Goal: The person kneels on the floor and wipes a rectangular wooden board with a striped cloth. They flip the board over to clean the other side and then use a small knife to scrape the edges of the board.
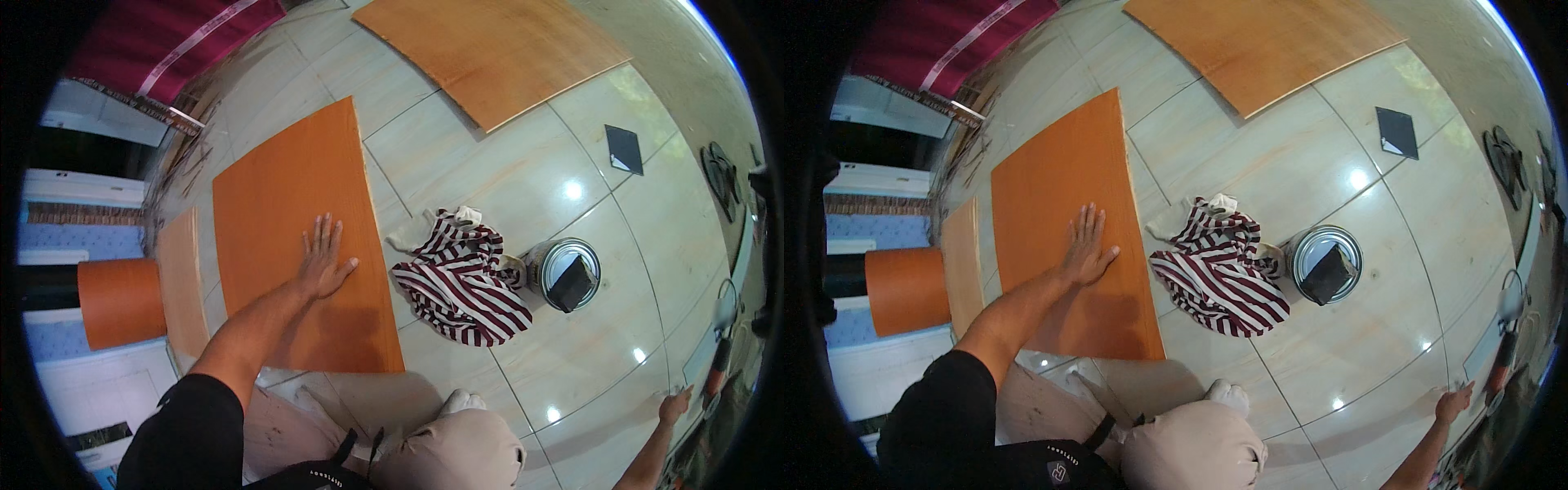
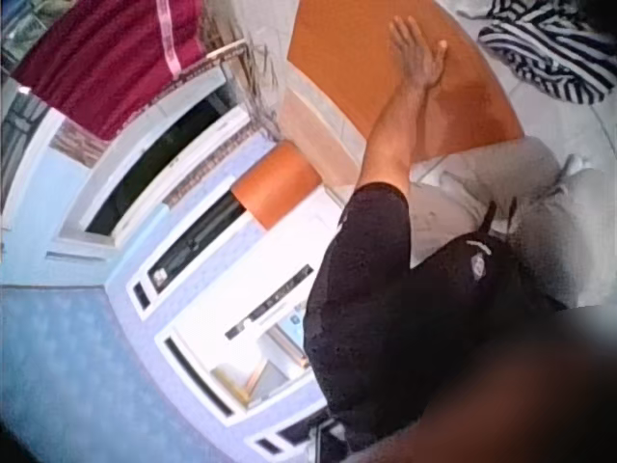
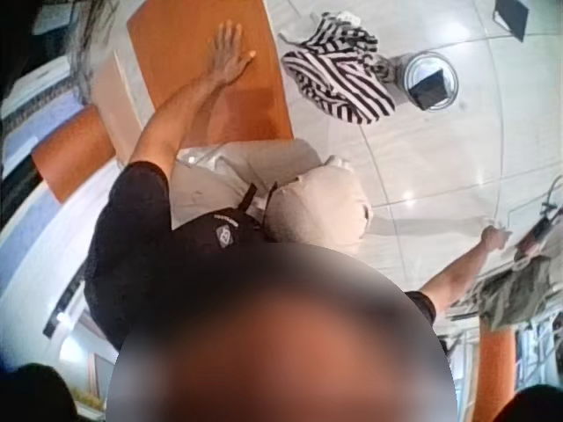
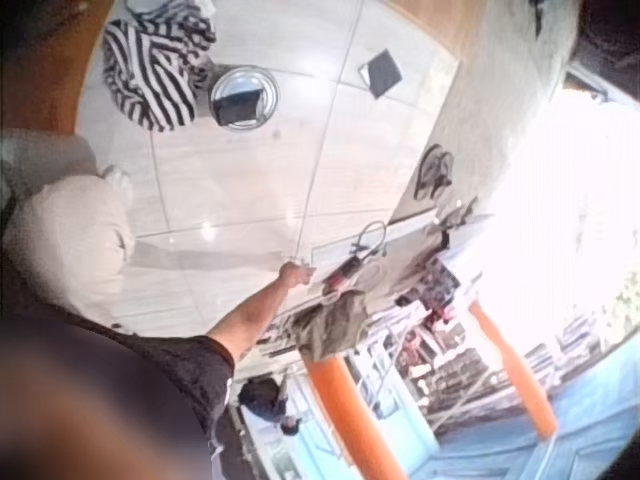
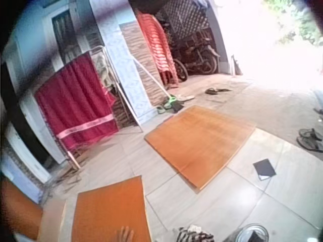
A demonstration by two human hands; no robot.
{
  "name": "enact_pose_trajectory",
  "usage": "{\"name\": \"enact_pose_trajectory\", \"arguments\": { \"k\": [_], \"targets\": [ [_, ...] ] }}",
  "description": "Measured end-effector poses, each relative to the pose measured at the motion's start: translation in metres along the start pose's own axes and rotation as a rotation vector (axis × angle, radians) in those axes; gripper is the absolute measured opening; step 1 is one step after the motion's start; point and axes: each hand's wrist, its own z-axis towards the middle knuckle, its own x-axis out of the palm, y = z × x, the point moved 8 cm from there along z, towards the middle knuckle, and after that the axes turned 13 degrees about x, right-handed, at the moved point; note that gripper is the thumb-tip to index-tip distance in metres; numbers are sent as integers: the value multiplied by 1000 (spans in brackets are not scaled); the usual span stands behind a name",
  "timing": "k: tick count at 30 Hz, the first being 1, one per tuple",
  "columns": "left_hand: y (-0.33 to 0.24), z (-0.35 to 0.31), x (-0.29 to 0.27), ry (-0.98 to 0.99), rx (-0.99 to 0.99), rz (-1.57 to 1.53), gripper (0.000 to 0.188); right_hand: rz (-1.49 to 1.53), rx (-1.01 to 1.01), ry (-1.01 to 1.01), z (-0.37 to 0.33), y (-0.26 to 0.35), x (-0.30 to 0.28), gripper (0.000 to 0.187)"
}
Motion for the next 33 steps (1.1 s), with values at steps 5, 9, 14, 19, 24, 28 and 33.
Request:
{"name": "enact_pose_trajectory", "arguments": {
  "k": [5, 9, 14, 19, 24, 28, 33],
  "targets": [
    [-8, 0, -11, 52, -25, 47, 95, -127, -99, 152, 35, -10, 55, 88],
    [-15, -8, -14, -42, -38, -28, 95, -10, -128, 201, 27, -14, 53, 81],
    [-42, -50, 21, -145, 45, -62, 99, -216, -46, 25, 7, -20, 18, 58],
    [-100, -108, 66, -78, 261, -92, 105, -182, 49, 104, 0, -27, 13, 59],
    [-129, -119, 80, -137, 251, -93, 109, -340, 13, 57, 20, -35, 25, 65],
    [-129, -112, 81, -79, 195, -64, 111, -634, -287, 150, 32, -44, 50, 51],
    [-125, -102, 76, -53, 152, -82, 112, -221, -118, 136, 28, -58, 35, 36]
  ]
}}
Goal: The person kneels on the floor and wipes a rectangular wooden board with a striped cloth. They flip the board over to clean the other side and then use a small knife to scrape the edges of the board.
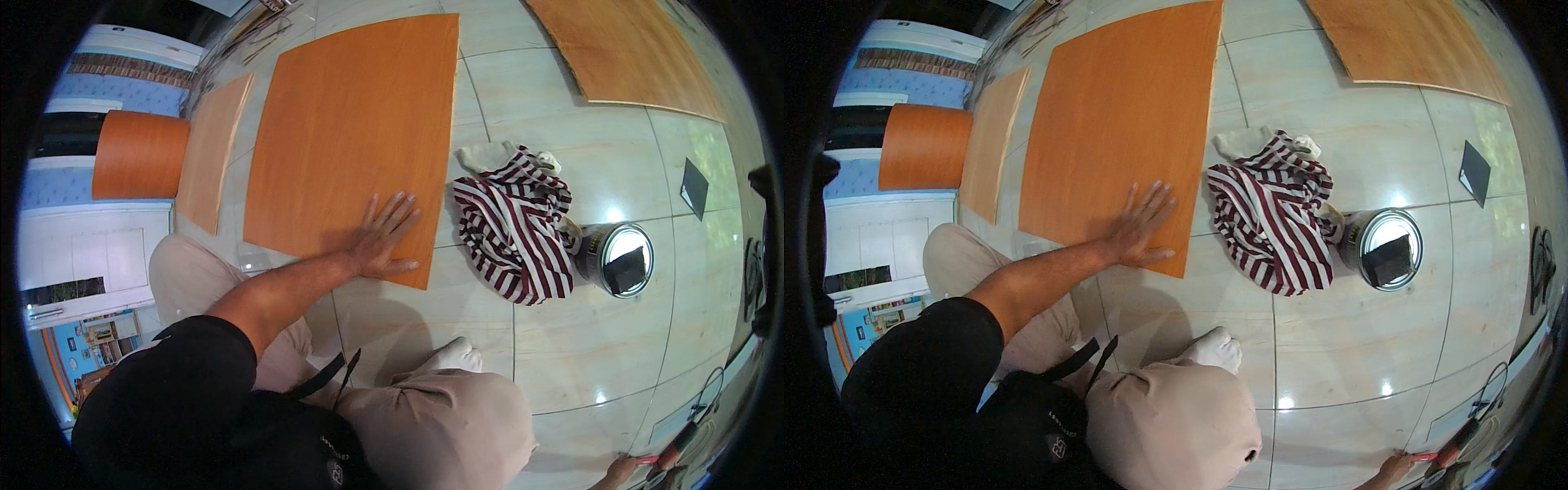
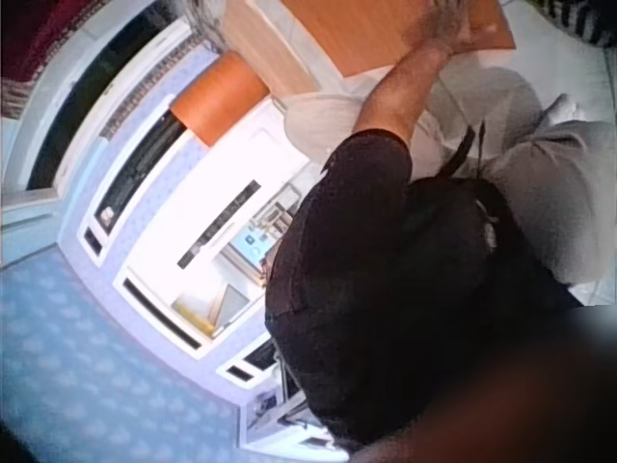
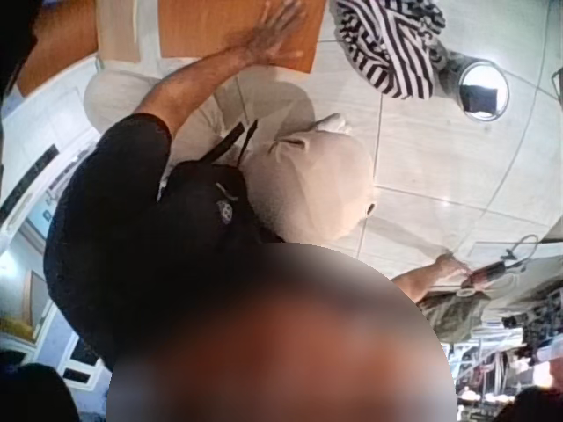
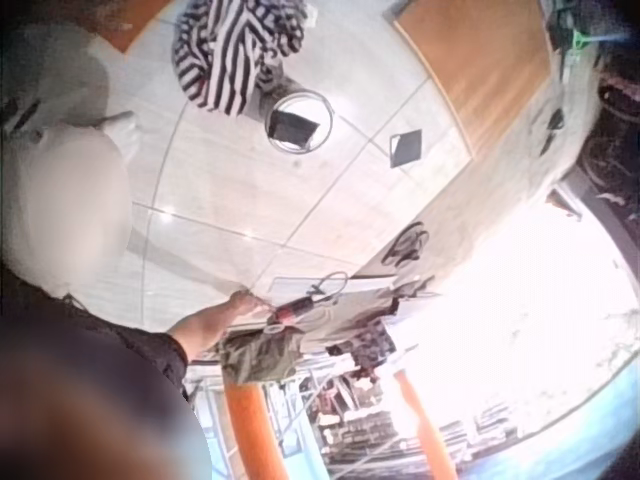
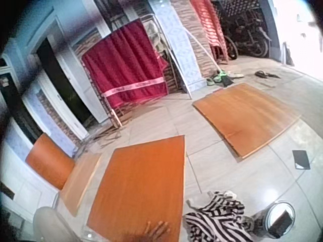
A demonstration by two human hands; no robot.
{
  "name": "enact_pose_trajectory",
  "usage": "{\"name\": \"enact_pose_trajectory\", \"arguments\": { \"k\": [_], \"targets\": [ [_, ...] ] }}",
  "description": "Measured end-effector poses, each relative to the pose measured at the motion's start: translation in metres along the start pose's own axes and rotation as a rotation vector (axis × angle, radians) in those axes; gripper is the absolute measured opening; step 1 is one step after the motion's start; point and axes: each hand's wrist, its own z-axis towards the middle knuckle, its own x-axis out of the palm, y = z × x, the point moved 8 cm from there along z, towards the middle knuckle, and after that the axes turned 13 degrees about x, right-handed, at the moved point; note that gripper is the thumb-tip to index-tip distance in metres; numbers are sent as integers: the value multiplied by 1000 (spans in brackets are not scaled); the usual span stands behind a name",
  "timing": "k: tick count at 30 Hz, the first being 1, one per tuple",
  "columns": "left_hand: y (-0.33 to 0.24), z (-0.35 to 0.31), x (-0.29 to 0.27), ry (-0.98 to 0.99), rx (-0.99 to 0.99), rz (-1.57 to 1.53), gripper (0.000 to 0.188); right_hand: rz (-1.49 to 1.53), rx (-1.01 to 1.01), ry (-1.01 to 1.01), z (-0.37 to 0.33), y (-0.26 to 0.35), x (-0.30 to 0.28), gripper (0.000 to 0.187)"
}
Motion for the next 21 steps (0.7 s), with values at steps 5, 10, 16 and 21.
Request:
{"name": "enact_pose_trajectory", "arguments": {
  "k": [5, 10, 16, 21],
  "targets": [
    [-7, 21, -16, -118, -88, 71, 118, -147, -15, -22, -16, 37, -16, 34],
    [-26, 29, -20, -117, -181, -34, 122, -258, -60, -27, -6, 47, -30, 32],
    [-46, 5, -12, -21, 235, 15, 107, -329, -58, 17, 0, 27, -25, 30],
    [-44, -2, -6, -109, 341, 115, 86, 395, 466, -2, -23, 3, -23, 48]
  ]
}}
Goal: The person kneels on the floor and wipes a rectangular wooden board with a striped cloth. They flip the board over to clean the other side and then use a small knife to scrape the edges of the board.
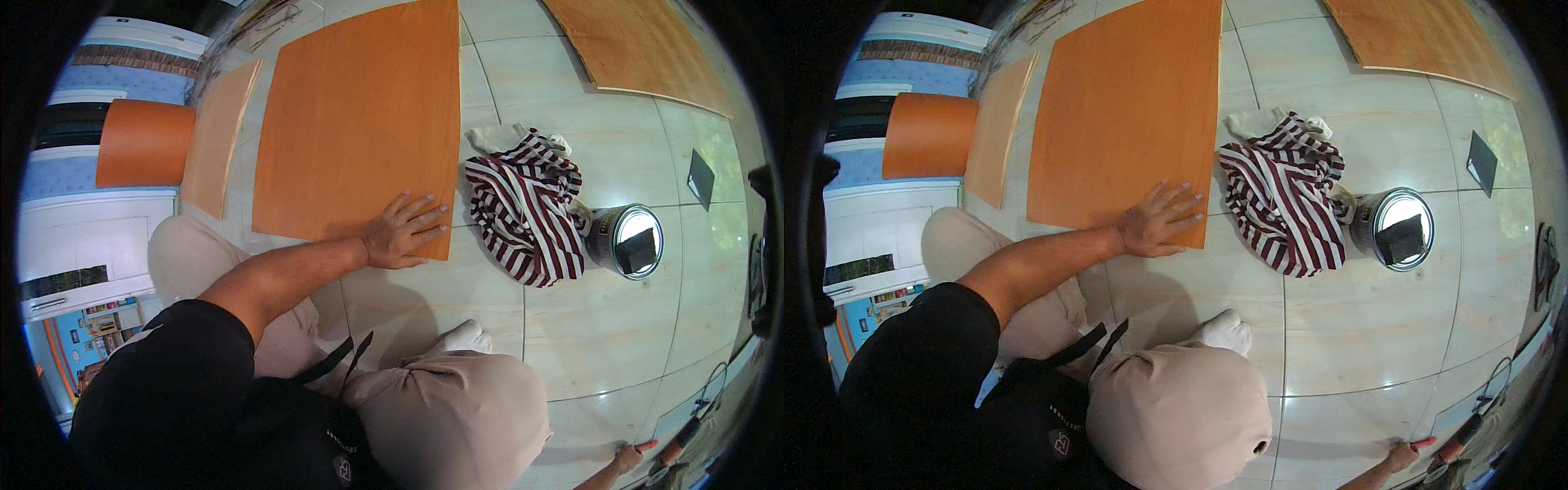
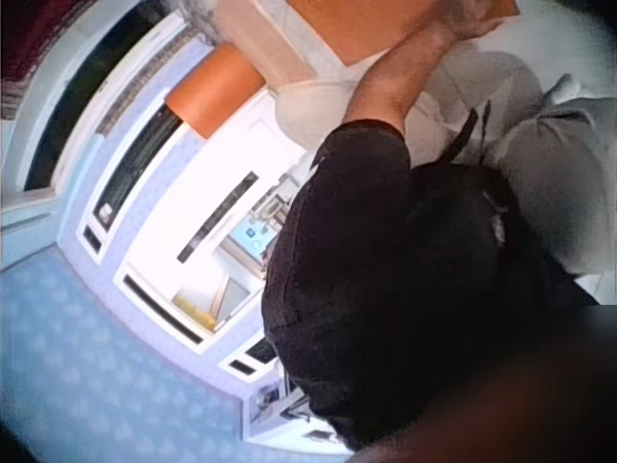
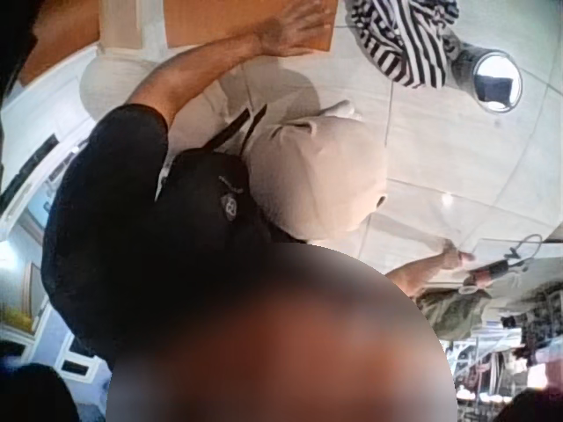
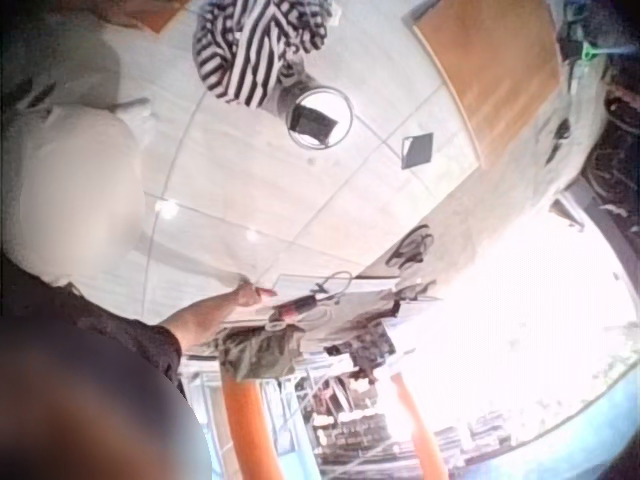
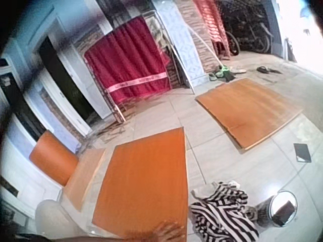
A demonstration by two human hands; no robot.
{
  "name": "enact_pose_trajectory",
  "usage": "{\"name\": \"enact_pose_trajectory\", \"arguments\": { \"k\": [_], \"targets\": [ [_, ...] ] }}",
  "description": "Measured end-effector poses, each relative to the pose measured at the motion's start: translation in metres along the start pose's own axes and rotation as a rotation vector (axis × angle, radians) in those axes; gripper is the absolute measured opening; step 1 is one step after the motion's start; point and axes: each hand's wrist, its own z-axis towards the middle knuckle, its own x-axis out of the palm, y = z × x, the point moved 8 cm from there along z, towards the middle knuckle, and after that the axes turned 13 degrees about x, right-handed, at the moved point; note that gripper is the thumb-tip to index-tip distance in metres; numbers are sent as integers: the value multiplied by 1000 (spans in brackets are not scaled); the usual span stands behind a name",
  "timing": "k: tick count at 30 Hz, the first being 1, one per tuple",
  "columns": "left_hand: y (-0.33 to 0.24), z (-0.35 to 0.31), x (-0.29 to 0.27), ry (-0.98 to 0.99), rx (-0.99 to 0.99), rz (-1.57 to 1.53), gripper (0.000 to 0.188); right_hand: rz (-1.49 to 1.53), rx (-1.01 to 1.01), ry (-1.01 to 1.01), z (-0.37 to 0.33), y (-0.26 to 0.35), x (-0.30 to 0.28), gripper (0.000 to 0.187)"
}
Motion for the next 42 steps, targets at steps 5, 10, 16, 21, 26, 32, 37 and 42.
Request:
{"name": "enact_pose_trajectory", "arguments": {
  "k": [5, 10, 16, 21, 26, 32, 37, 42],
  "targets": [
    [-4, 3, -8, -33, -45, -42, 81, 452, 63, 561, -76, 23, 16, 12],
    [26, 0, -26, -157, -174, -229, 81, 1123, -65, 1256, -269, 104, -53, 18],
    [131, 13, -44, -203, -306, -112, 84, 1317, -73, 1428, -474, 249, -166, 39],
    [203, 30, -69, -156, -351, -51, 87, 1127, -734, 889, -580, 383, -260, 33],
    [219, 38, -72, -120, -330, 12, 96, 921, -973, 943, -653, 488, -318, 15],
    [220, 37, -66, -113, -286, 3, 107, 770, -1172, 888, -705, 593, -310, 21],
    [223, 36, -68, -71, -265, -7, 105, 797, -940, 1107, -731, 650, -260, 50],
    [221, 36, -68, -105, -263, -11, 94, 936, -591, 1439, -770, 650, -206, 64]
  ]
}}
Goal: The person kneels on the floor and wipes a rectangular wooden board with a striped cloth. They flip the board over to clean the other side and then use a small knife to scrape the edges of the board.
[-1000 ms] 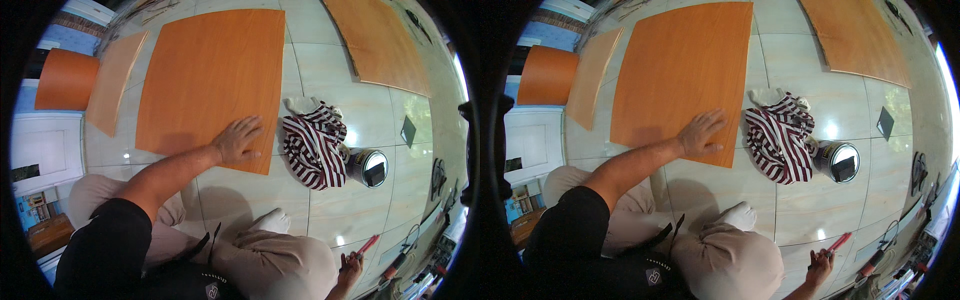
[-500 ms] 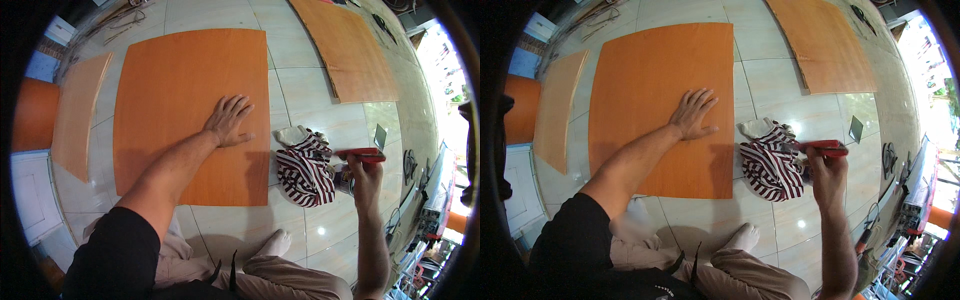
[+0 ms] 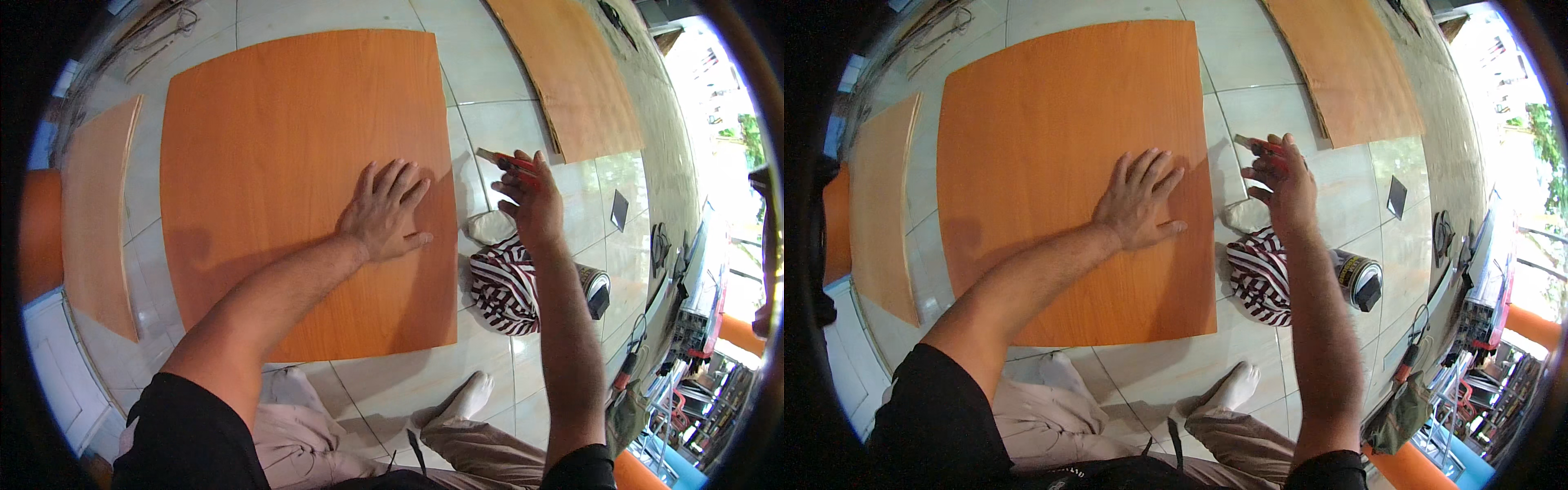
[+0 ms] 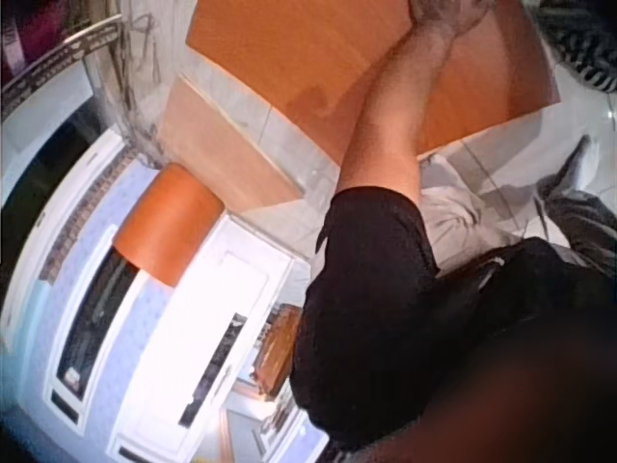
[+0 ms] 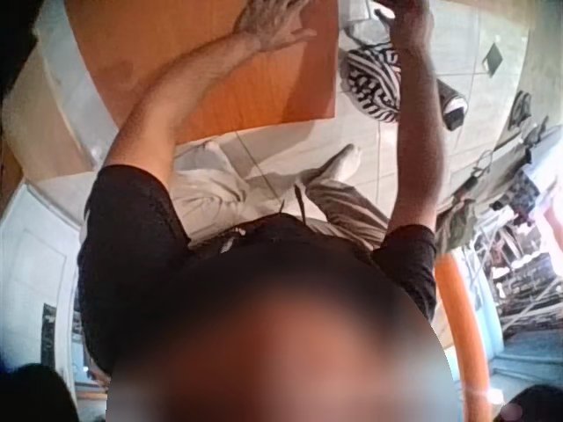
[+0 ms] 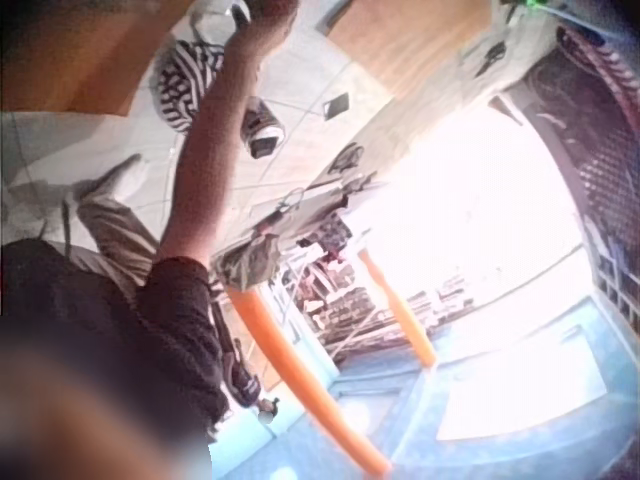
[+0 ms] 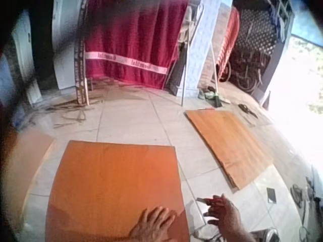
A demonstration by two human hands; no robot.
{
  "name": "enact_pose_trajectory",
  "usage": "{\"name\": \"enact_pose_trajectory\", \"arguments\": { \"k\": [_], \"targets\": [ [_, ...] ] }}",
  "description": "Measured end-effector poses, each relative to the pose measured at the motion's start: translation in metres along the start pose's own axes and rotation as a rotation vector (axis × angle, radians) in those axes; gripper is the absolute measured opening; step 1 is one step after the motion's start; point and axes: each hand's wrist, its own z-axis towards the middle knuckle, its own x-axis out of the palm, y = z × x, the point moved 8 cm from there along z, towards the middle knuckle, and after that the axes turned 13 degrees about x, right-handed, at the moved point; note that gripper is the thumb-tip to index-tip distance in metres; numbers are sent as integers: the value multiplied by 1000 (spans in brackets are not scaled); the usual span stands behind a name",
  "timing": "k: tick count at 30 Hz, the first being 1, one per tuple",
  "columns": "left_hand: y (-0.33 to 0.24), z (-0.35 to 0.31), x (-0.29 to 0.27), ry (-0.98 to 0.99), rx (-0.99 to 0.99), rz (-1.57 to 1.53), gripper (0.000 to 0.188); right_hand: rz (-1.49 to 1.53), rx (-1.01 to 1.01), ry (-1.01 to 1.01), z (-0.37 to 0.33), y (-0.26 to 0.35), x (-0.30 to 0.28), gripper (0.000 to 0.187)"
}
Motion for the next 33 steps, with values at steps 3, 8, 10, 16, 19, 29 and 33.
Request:
{"name": "enact_pose_trajectory", "arguments": {
  "k": [3, 8, 10, 16, 19, 29, 33],
  "targets": [
    [1, 0, 2, -8, 3, 7, 91, 52, -12, 93, 5, -23, 20, 68],
    [2, 0, 1, -71, 12, -31, 92, 191, 14, 324, -6, -43, 30, 69],
    [2, 0, 2, -71, 15, -26, 92, 161, 30, 382, -15, -46, 29, 70],
    [2, -2, -2, -188, 17, -43, 89, -122, 160, 123, -10, -64, 22, 64],
    [2, -1, -1, -175, 20, -49, 87, -579, 106, -181, 3, -70, 18, 55],
    [3, -4, 1, -166, 19, -74, 86, -793, -271, -623, -27, -74, -31, 21],
    [2, -1, 3, -106, 3, -43, 88, -540, 23, -260, 4, -70, -1, 26]
  ]
}}
